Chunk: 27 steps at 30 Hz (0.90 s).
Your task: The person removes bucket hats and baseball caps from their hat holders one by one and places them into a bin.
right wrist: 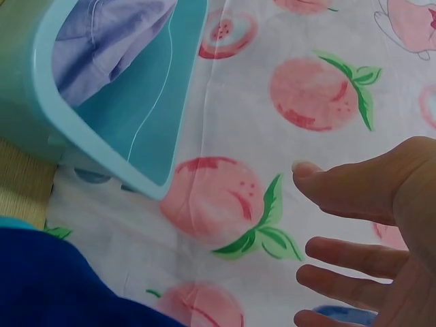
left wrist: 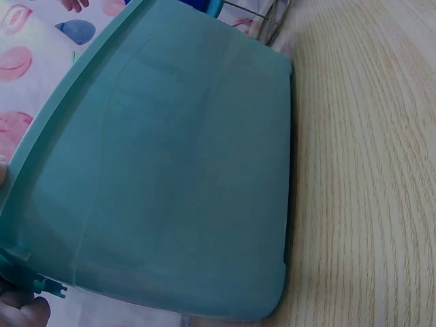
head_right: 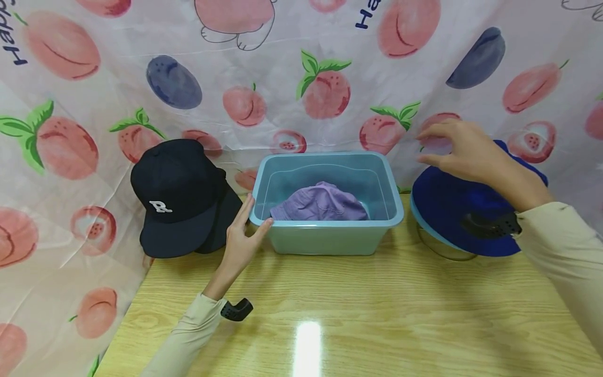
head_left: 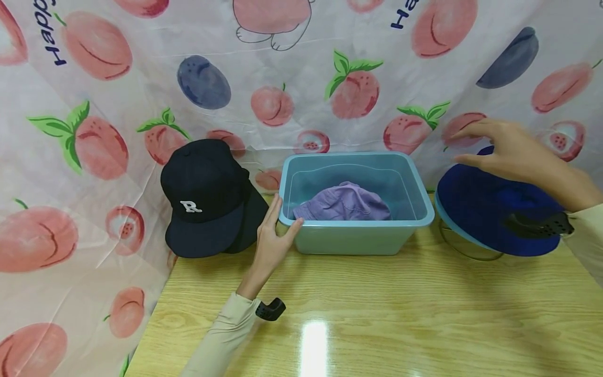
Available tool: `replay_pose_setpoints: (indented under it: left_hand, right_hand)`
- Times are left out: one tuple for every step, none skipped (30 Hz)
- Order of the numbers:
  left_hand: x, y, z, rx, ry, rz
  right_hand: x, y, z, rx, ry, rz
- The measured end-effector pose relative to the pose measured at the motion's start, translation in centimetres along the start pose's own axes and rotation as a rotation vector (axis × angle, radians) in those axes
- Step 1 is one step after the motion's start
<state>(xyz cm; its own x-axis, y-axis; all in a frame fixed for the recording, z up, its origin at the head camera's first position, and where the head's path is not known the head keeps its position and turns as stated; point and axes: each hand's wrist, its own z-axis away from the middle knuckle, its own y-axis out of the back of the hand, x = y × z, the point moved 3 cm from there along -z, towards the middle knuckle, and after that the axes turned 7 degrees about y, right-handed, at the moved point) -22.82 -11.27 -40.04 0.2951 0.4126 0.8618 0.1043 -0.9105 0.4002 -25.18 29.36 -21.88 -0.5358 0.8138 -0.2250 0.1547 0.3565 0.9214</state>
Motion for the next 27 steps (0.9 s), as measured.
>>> replay_pose_setpoints:
  left_hand:
    - [0.0,0.0,0.0,0.001,0.001,-0.001]
    - [0.0,0.0,0.0,0.001,0.002,-0.001]
    - [0.0,0.0,0.0,0.002,0.003,-0.001]
    - [0.1,0.1,0.0,0.003,0.003,-0.002]
    - [0.1,0.1,0.0,0.003,0.003,-0.002]
    - [0.1,0.1,0.0,0.002,0.005,-0.002]
    - [0.1,0.1,0.0,0.002,0.005,-0.004]
    - [0.1,0.1,-0.1,0.002,0.005,-0.006]
    - [0.1,0.1,-0.1,0.002,0.004,-0.007]
    - [0.2,0.1,-0.1,0.002,0.003,-0.008]
    - [0.2,0.1,-0.1,0.001,0.004,-0.009]
    - [0.2,0.1,-0.1,0.001,0.004,-0.011]
    - [0.1,0.1,-0.1,0.001,0.003,-0.014]
    - [0.1,0.1,-0.1,0.002,0.0,-0.015]
    - [0.1,0.1,-0.1,0.001,-0.002,-0.014]
    - [0.1,0.1,-0.1,0.001,-0.005,-0.015]
    - [0.0,0.0,-0.1,0.001,-0.007,-0.017]
    - [0.0,0.0,-0.1,-0.001,-0.008,-0.018]
    - [0.0,0.0,0.0,-0.002,-0.01,-0.018]
    - [0.0,0.0,0.0,-0.002,-0.01,-0.018]
    - [0.0,0.0,0.0,-0.002,-0.009,-0.018]
    - [0.0,0.0,0.0,-0.001,-0.01,-0.018]
    - [0.0,0.0,0.0,0.0,-0.008,-0.017]
    - [0.0,0.0,0.0,0.002,-0.008,-0.017]
    - [0.0,0.0,0.0,0.004,-0.011,-0.017]
    - [0.1,0.1,0.0,0.006,-0.01,-0.017]
    - [0.1,0.1,0.0,0.007,-0.01,-0.017]
  right_hand:
    - [0.2,0.1,0.1,0.005,-0.001,0.012]
    - [0.3,0.1,0.1,0.004,-0.008,0.027]
    - [0.5,0.2,0.2,0.009,-0.009,0.04]
    - [0.6,0.2,0.3,0.017,-0.008,0.046]
    - [0.8,0.3,0.4,0.02,-0.012,0.054]
    - [0.9,0.3,0.5,0.019,-0.021,0.062]
    - [1.1,0.4,0.6,0.019,-0.028,0.068]
    - [1.2,0.4,0.7,0.018,-0.036,0.075]
    - [1.4,0.5,0.8,0.019,-0.043,0.081]
    - [1.6,0.5,1.0,0.013,-0.056,0.088]
    - [1.7,0.6,1.1,0.007,-0.068,0.098]
    - [1.9,0.7,1.3,0.003,-0.079,0.108]
    - [2.1,0.8,1.5,0.001,-0.088,0.122]
    - [2.2,0.8,1.6,-0.001,-0.097,0.136]
    - [2.4,0.8,1.8,-0.005,-0.109,0.148]
    - [2.6,0.8,2.1,-0.009,-0.118,0.157]
    - [2.8,0.8,2.2,-0.007,-0.124,0.162]
    - [3.0,0.8,2.4,-0.009,-0.133,0.169]
    - [3.2,0.8,2.6,-0.013,-0.143,0.176]
    - [3.5,0.7,2.9,-0.018,-0.151,0.181]
    - [3.8,0.7,3.1,-0.023,-0.159,0.185]
    - [4.1,0.6,3.3,-0.03,-0.164,0.191]
    - [4.4,0.6,3.5,-0.037,-0.168,0.197]
    - [4.7,0.6,3.6,-0.045,-0.171,0.203]
    - [5.0,0.5,3.8,-0.053,-0.174,0.21]
    - [5.3,0.5,4.0,-0.062,-0.179,0.218]
    - [5.6,0.5,4.2,-0.071,-0.185,0.223]
